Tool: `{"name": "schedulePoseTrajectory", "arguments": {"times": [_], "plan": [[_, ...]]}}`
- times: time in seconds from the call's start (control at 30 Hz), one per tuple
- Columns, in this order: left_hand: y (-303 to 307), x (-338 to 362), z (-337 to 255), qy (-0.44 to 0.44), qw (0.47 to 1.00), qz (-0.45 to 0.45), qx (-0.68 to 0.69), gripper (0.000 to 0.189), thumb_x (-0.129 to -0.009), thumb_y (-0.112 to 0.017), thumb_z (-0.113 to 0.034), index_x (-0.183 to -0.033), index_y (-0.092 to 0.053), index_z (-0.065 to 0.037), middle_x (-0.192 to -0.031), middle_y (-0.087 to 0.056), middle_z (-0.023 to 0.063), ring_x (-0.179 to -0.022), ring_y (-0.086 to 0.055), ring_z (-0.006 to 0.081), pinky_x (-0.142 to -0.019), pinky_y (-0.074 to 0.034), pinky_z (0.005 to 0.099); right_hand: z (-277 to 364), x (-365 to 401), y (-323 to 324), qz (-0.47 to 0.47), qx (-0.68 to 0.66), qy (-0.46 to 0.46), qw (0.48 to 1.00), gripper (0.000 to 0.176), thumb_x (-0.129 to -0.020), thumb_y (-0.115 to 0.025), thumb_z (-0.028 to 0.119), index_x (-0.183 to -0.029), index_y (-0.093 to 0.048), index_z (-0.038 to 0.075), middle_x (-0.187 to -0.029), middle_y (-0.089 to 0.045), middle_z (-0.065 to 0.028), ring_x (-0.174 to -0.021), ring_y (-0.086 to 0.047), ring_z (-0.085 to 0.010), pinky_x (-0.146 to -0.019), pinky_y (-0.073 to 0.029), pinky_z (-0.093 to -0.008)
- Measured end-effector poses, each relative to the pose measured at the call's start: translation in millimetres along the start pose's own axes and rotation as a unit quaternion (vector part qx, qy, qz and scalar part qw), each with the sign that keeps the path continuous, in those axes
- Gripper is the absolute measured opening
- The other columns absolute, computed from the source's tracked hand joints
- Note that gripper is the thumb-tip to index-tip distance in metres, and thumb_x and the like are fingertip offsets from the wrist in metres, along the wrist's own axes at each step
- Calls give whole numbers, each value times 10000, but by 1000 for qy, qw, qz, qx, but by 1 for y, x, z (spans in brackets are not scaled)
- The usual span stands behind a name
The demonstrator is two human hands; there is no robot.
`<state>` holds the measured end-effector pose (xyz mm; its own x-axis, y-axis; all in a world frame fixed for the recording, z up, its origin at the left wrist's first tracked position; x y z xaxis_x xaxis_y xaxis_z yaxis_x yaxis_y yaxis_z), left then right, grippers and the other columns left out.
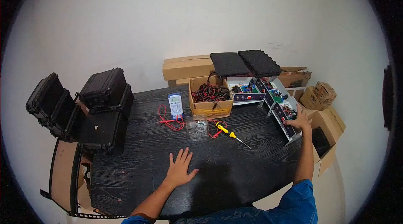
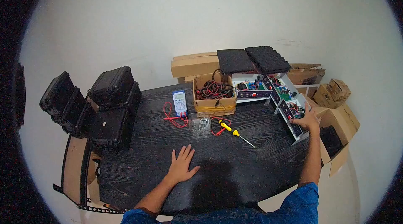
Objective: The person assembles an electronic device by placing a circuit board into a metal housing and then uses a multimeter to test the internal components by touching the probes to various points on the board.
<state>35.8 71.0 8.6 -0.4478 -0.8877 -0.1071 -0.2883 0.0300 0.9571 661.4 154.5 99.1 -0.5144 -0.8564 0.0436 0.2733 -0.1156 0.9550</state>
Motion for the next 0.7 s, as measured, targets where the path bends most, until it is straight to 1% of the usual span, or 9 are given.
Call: {"name": "schedulePoseTrajectory", "arguments": {"times": [0.07,0.17,0.27,0.37,0.4,0.5,0.63,0.67,0.7], "plan": [[1,0,-2,-5,1000,-10,11,823,-941,-633,-550,-1556,-431,-41,-1681,-289,196,-1572,-230,383,-1221,-98,709,-3,-3,0,-18,-2,-9,1000,1503,-464,-913,715,-1679,-154,261,-1666,-261,-276,-1525,-301,-469,-1190,-242,-712],[3,7,4,-9,1000,-11,18,813,-939,-635,-545,-1546,-443,-39,-1671,-321,183,-1569,-242,379,-1221,-103,709,18,26,12,-63,-20,-13,998,1404,-461,-930,646,-1645,-287,252,-1592,-373,-267,-1453,-400,-463,-1164,-296,-683],[2,8,5,-10,999,-14,32,799,-934,-651,-529,-1536,-457,-41,-1660,-348,169,-1565,-257,373,-1224,-111,704,17,27,14,-121,-48,29,991,1278,-462,-928,582,-1580,-414,235,-1500,-455,-249,-1388,-451,-450,-1144,-311,-666],[6,7,4,-6,999,-14,44,780,-928,-671,-506,-1526,-473,-44,-1655,-364,156,-1561,-269,368,-1228,-116,699,25,45,27,-157,-26,24,987,1180,-470,-916,549,-1521,-488,224,-1437,-490,-234,-1372,-456,-446,-1135,-302,-671],[7,5,4,-6,999,-17,43,775,-927,-675,-500,-1522,-477,-44,-1654,-366,155,-1560,-271,368,-1229,-117,698,30,51,34,-173,-31,38,984,1115,-482,-909,529,-1476,-518,209,-1396,-501,-227,-1370,-447,-460,-1151,-286,-663],[8,3,3,-1,999,-23,46,763,-925,-683,-484,-1515,-485,-43,-1644,-382,154,-1555,-282,368,-1229,-121,696,48,72,52,-195,13,73,978,1068,-488,-906,535,-1431,-541,191,-1389,-502,-222,-1364,-449,-460,-1143,-290,-670],[11,3,3,7,997,-33,66,745,-931,-680,-464,-1512,-485,-40,-1608,-438,160,-1530,-334,378,-1232,-140,682,106,118,69,-197,-43,215,956,1010,-488,-925,487,-1378,-572,164,-1429,-476,-252,-1362,-442,-463,-1170,-301,-608],[13,4,3,8,997,-37,72,739,-933,-678,-457,-1511,-486,-39,-1597,-453,161,-1520,-352,381,-1234,-147,674,125,129,69,-171,-63,256,949,1001,-486,-935,471,-1363,-582,142,-1465,-446,-274,-1378,-421,-472,-1180,-307,-575],[12,4,5,9,995,-46,85,735,-941,-668,-461,-1513,-481,-40,-1586,-466,163,-1508,-374,378,-1232,-157,671,141,140,65,-159,-77,295,939,1000,-478,-934,486,-1350,-599,126,-1482,-425,-287,-1386,-406,-482,-1176,-300,-590]]}}
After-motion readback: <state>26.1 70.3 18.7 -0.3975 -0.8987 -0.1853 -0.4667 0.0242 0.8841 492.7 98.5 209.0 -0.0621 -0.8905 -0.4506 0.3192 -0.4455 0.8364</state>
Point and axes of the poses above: each hand's wrist, its own x-axis away from the middle knuckle, its own y-axis out of the back of the hand, z = x × y, the point moved 8 cm from there along -x, towards the middle knuckle
